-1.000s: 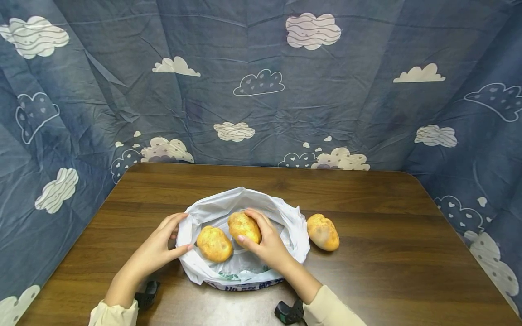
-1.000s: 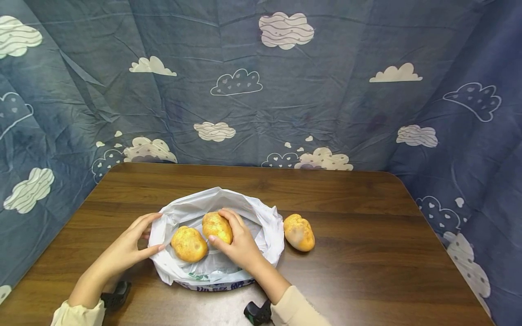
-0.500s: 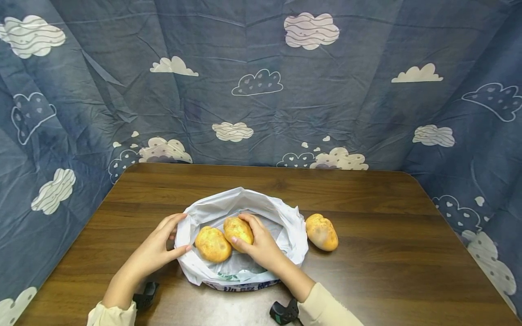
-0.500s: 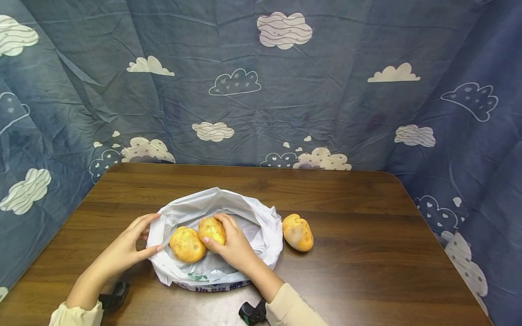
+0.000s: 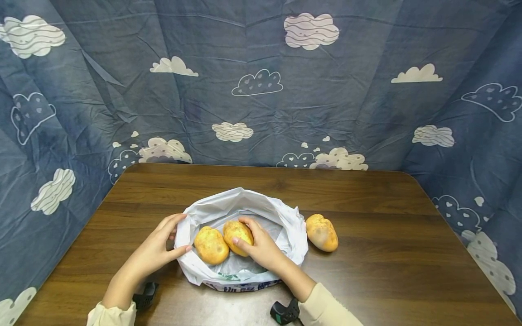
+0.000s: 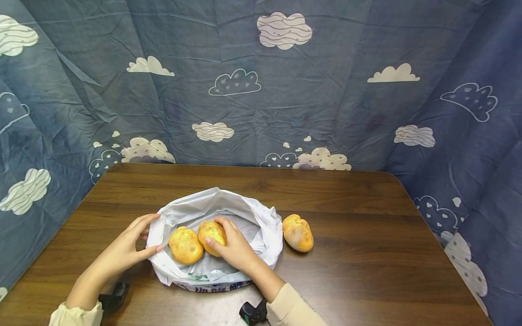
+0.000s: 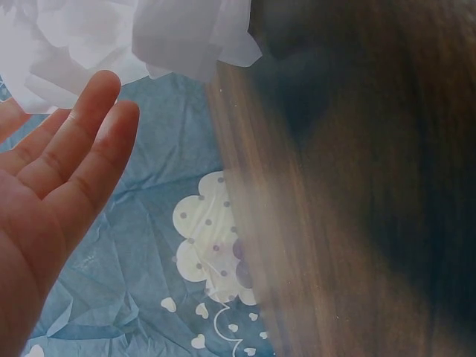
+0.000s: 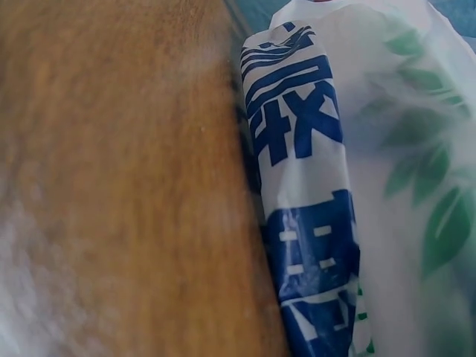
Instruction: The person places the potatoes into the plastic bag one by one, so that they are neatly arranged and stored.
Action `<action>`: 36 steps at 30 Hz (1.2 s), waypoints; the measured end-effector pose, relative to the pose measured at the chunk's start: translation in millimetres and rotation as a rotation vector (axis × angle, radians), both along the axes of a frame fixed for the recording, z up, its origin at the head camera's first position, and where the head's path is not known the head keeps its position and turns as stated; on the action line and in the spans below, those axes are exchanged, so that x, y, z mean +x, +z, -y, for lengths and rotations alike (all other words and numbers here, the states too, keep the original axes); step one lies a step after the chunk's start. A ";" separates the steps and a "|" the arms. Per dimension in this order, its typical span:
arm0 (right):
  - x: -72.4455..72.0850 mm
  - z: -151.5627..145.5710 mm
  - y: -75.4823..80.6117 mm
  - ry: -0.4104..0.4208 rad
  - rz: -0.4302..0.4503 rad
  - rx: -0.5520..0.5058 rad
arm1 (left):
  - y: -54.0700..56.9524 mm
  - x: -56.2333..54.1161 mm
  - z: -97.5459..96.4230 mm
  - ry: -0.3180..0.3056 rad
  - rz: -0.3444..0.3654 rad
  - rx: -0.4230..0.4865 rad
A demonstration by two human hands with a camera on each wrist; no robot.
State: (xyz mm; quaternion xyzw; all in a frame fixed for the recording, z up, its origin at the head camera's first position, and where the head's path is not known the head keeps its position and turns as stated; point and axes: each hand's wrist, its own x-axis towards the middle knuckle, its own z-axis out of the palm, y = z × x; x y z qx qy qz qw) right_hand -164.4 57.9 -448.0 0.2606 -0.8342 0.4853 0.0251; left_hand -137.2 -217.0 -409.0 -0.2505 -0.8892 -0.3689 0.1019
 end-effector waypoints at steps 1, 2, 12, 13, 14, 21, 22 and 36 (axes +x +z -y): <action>-0.2 -0.2 -0.6 0.001 0.005 0.004 | 0.0 0.1 0.2 0.001 0.001 -0.001; -0.3 -0.4 -1.4 0.000 0.009 0.008 | -0.2 0.1 0.5 0.002 0.001 -0.002; 0.7 -2.4 0.2 0.000 0.019 0.021 | -0.5 -0.3 0.6 -0.003 -0.005 0.001; 0.9 -2.8 1.3 0.003 0.018 0.018 | -0.4 -0.2 0.5 -0.002 -0.005 0.000; 1.2 -3.4 2.5 0.003 0.018 0.016 | -0.3 -0.1 0.5 -0.001 -0.004 -0.001; 4.5 -8.6 13.3 0.018 -0.024 0.023 | 0.4 -0.2 0.4 -0.004 -0.013 0.001; 4.9 -9.6 15.1 0.021 -0.046 0.025 | 0.4 -0.3 0.4 -0.005 -0.013 0.002; 7.8 -30.0 37.9 0.052 -0.345 -0.093 | -0.3 -0.8 0.4 -0.003 -0.010 -0.003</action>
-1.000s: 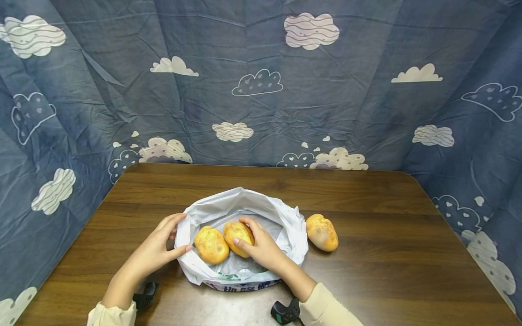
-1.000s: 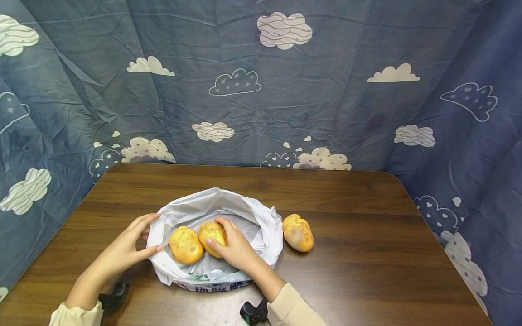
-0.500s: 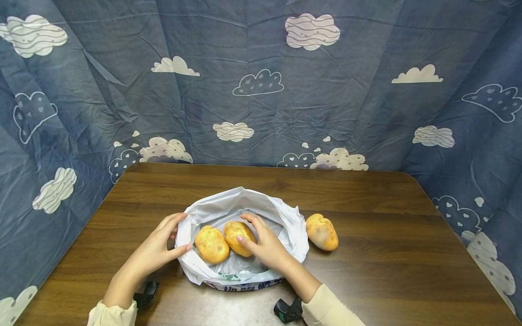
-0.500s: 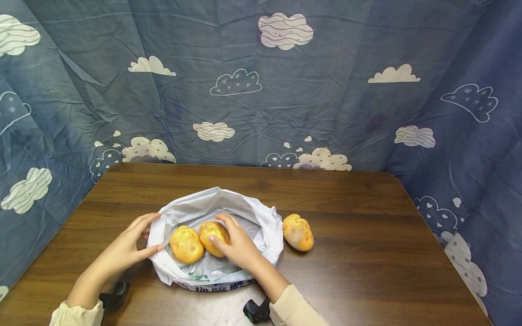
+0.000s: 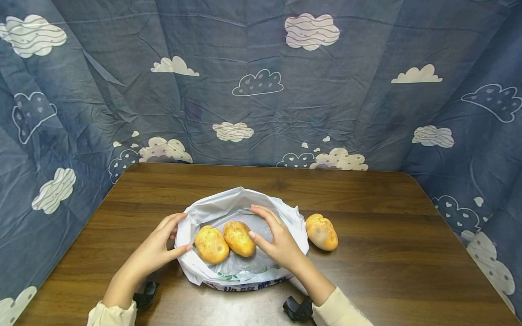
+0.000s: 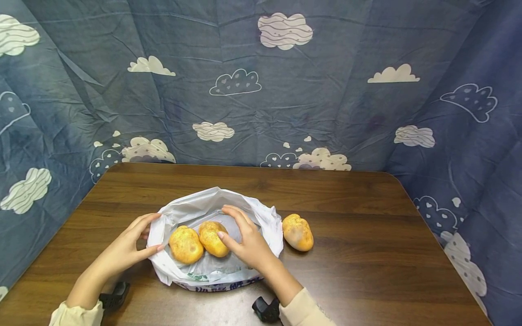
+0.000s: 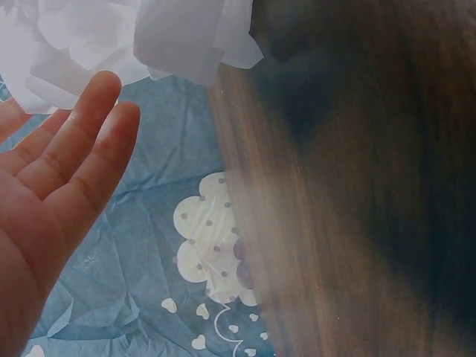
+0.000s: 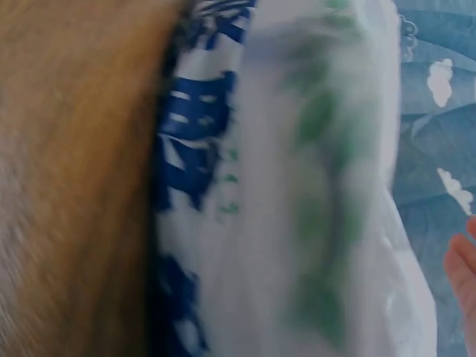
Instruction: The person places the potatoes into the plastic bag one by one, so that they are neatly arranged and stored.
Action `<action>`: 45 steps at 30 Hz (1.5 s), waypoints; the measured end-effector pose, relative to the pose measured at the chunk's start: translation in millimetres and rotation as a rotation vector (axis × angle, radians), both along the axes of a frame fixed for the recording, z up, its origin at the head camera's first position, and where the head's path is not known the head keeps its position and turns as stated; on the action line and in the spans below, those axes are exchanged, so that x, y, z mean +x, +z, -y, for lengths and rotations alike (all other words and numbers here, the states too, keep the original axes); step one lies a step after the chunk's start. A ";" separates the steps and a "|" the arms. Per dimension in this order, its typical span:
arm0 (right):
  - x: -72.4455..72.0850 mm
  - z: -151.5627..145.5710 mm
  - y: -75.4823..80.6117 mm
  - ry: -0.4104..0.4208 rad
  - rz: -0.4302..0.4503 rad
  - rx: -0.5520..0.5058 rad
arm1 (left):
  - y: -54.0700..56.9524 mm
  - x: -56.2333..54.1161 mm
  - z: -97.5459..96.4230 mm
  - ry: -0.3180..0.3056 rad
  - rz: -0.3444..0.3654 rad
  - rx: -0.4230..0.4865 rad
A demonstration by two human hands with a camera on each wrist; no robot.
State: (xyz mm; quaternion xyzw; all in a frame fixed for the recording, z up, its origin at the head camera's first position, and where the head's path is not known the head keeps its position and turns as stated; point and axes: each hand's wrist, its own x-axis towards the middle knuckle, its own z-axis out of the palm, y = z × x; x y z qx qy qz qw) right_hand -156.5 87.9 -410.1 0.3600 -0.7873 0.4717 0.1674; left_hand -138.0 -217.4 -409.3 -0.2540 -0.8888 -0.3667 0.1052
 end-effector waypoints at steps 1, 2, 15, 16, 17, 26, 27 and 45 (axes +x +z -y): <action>0.7 -1.9 3.1 -0.001 -0.008 -0.015 | 0.2 0.1 0.0 0.000 0.000 -0.001; 1.7 -3.8 6.9 0.000 -0.013 -0.031 | 0.3 0.2 0.1 0.001 0.000 -0.003; 12.6 -34.6 40.9 -0.060 -0.138 -0.189 | 1.4 1.3 0.7 0.004 0.010 -0.004; 12.0 -37.7 39.7 -0.072 -0.144 -0.188 | 1.3 1.4 0.7 0.004 0.009 -0.003; 11.7 -40.7 38.8 -0.084 -0.142 -0.187 | 1.2 1.4 0.7 0.003 0.008 -0.002; -3.1 -71.8 9.3 -0.182 -0.157 -0.162 | 0.5 1.8 1.0 0.003 0.008 0.000; -4.8 -75.5 4.9 -0.190 -0.152 -0.158 | 0.6 1.8 0.9 0.003 0.009 0.000; 16.2 -109.2 13.6 -0.311 -0.022 -0.046 | -0.8 0.5 -0.7 -0.004 -0.010 0.005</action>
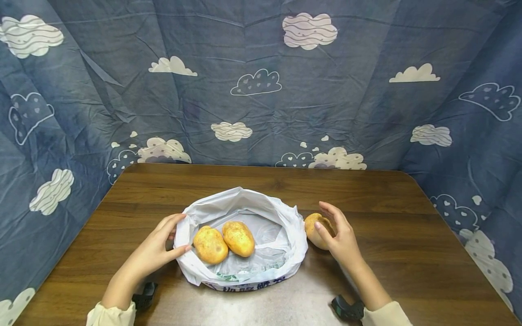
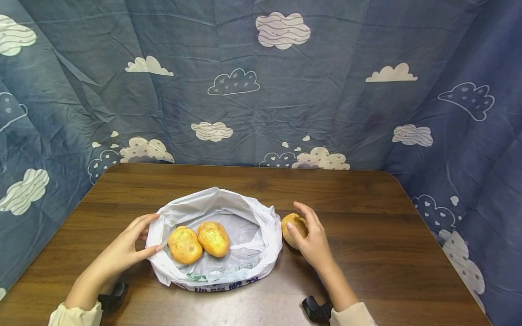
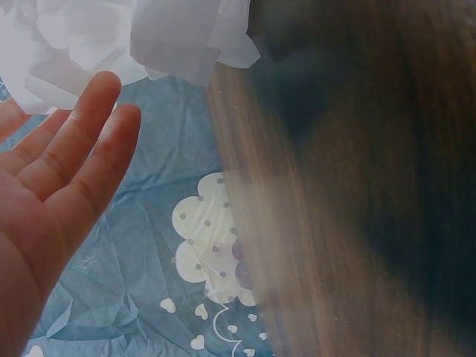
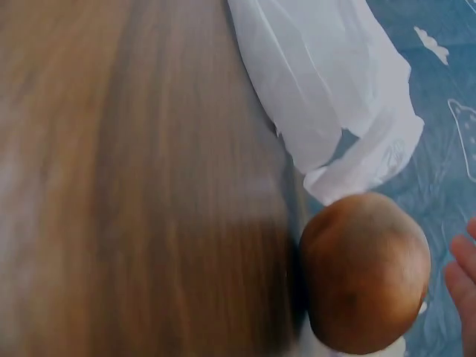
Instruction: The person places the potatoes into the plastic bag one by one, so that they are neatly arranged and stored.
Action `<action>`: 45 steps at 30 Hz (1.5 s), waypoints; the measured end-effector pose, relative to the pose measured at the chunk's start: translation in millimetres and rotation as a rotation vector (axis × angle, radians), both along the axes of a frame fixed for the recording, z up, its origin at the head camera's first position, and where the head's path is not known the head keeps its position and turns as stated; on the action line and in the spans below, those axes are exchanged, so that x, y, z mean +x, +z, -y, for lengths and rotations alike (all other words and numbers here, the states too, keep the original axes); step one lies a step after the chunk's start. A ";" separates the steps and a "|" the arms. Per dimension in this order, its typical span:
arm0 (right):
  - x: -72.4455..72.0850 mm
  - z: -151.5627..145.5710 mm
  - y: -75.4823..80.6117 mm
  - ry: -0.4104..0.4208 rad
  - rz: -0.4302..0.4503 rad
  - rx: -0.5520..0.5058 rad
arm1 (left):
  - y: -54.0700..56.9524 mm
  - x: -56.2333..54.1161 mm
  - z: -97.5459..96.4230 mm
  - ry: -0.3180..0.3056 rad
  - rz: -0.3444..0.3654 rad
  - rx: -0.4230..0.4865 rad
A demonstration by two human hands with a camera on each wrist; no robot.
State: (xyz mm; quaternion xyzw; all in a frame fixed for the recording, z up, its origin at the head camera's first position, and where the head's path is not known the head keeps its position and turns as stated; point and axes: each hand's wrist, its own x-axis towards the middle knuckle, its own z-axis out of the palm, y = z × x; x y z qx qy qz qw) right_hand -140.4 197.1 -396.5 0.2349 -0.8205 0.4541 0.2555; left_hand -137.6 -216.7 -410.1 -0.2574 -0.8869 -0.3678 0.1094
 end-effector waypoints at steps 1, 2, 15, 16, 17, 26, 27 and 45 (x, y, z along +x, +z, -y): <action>-0.1 -2.5 -1.4 -0.007 0.002 0.011 | 0.0 0.0 0.0 0.000 0.000 0.000; 0.1 -4.7 -2.7 -0.014 0.005 0.023 | 0.0 0.1 0.0 0.000 0.000 0.001; -8.3 -42.9 -50.3 -0.010 0.222 -0.004 | -0.2 0.1 0.0 -0.003 -0.005 -0.003; -8.1 -44.2 -51.7 -0.004 0.244 -0.019 | -0.2 0.1 0.0 -0.003 -0.005 -0.003; -8.0 -45.3 -53.1 0.003 0.265 -0.029 | -0.2 0.0 0.0 -0.002 -0.005 -0.004; -8.9 -50.3 -58.7 0.049 0.437 -0.073 | -0.6 -1.1 0.0 -0.004 -0.015 -0.005; -8.9 -50.6 -58.8 0.056 0.453 -0.078 | -0.8 -1.2 0.2 -0.003 -0.015 -0.005; -11.0 -54.3 -61.1 0.068 0.524 -0.115 | -0.5 -0.5 1.0 -0.001 -0.001 -0.006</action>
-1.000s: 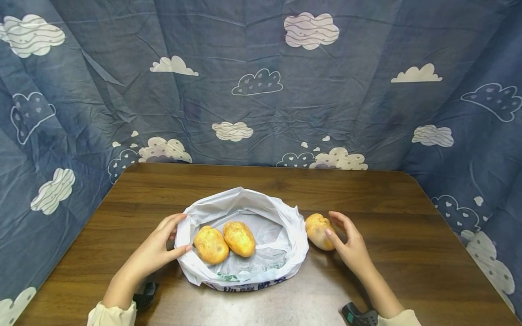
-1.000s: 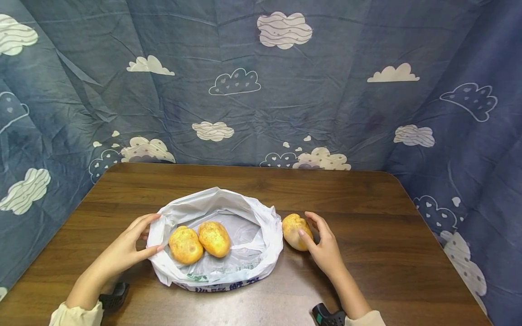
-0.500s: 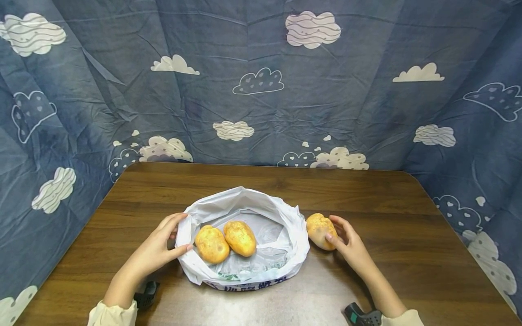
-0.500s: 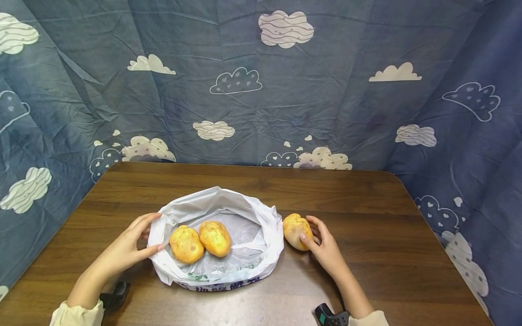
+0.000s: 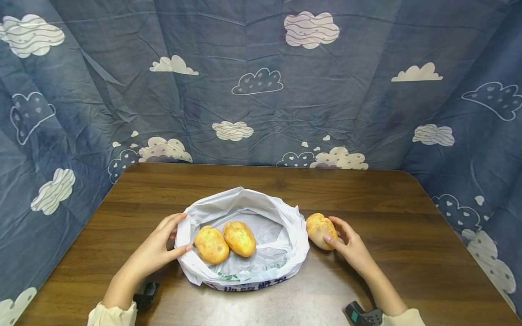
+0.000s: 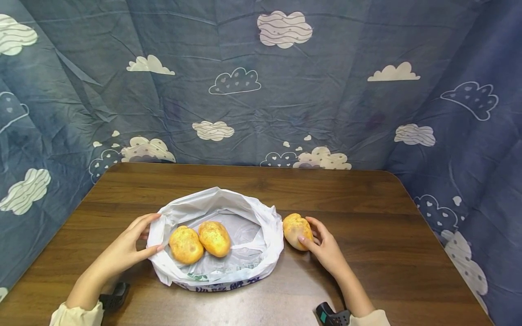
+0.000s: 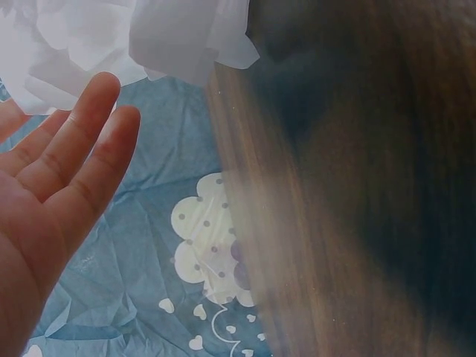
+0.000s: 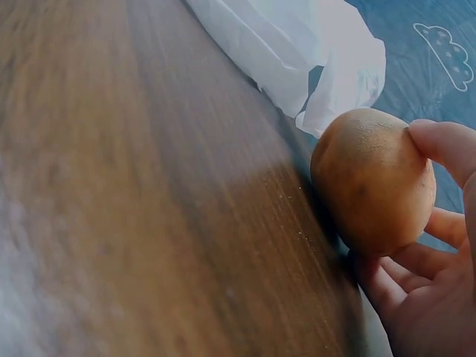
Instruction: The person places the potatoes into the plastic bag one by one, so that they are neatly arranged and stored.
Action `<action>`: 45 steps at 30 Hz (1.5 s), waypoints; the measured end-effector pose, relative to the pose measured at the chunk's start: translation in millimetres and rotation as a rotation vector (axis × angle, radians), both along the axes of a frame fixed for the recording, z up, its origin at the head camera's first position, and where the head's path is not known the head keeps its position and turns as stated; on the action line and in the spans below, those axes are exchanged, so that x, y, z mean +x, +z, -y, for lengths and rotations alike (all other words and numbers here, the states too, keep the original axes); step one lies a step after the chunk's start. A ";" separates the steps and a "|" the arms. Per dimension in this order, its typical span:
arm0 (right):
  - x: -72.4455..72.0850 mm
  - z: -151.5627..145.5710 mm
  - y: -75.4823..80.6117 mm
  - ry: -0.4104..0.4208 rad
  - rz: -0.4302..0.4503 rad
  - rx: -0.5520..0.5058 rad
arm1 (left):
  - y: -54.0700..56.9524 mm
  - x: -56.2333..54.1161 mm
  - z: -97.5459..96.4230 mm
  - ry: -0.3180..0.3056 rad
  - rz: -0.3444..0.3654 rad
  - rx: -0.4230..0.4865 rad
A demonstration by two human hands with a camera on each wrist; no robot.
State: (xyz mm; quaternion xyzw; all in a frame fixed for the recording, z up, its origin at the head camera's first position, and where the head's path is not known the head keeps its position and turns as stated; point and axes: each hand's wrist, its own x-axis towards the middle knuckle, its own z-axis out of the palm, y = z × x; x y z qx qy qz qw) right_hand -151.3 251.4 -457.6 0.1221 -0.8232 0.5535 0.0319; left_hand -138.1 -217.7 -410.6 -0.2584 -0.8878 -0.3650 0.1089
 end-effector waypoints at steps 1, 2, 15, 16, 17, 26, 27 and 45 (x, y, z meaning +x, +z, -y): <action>0.1 -0.2 -0.2 -0.002 0.001 -0.002 | -0.1 -0.1 0.0 -0.002 0.000 0.001; 0.2 -0.2 -0.3 -0.006 -0.002 -0.003 | -0.3 -0.1 0.0 -0.002 -0.001 0.001; -0.6 1.3 0.4 -0.064 -0.083 -0.106 | -0.5 0.2 0.1 0.002 -0.006 0.002; -0.7 1.4 0.7 -0.070 -0.090 -0.113 | -0.4 0.2 0.1 0.003 -0.006 0.003; -0.7 1.6 1.2 -0.077 -0.094 -0.117 | -0.5 0.3 0.1 0.003 -0.007 0.003; 1.6 6.5 9.5 -0.121 -0.126 -0.160 | -0.1 0.1 0.5 0.005 -0.004 0.002; 2.1 7.5 11.0 -0.123 -0.128 -0.166 | 0.0 0.2 0.5 0.006 -0.003 0.001; 9.3 34.2 31.7 -0.089 -0.189 -0.272 | 1.3 0.5 -0.4 0.000 -0.010 -0.002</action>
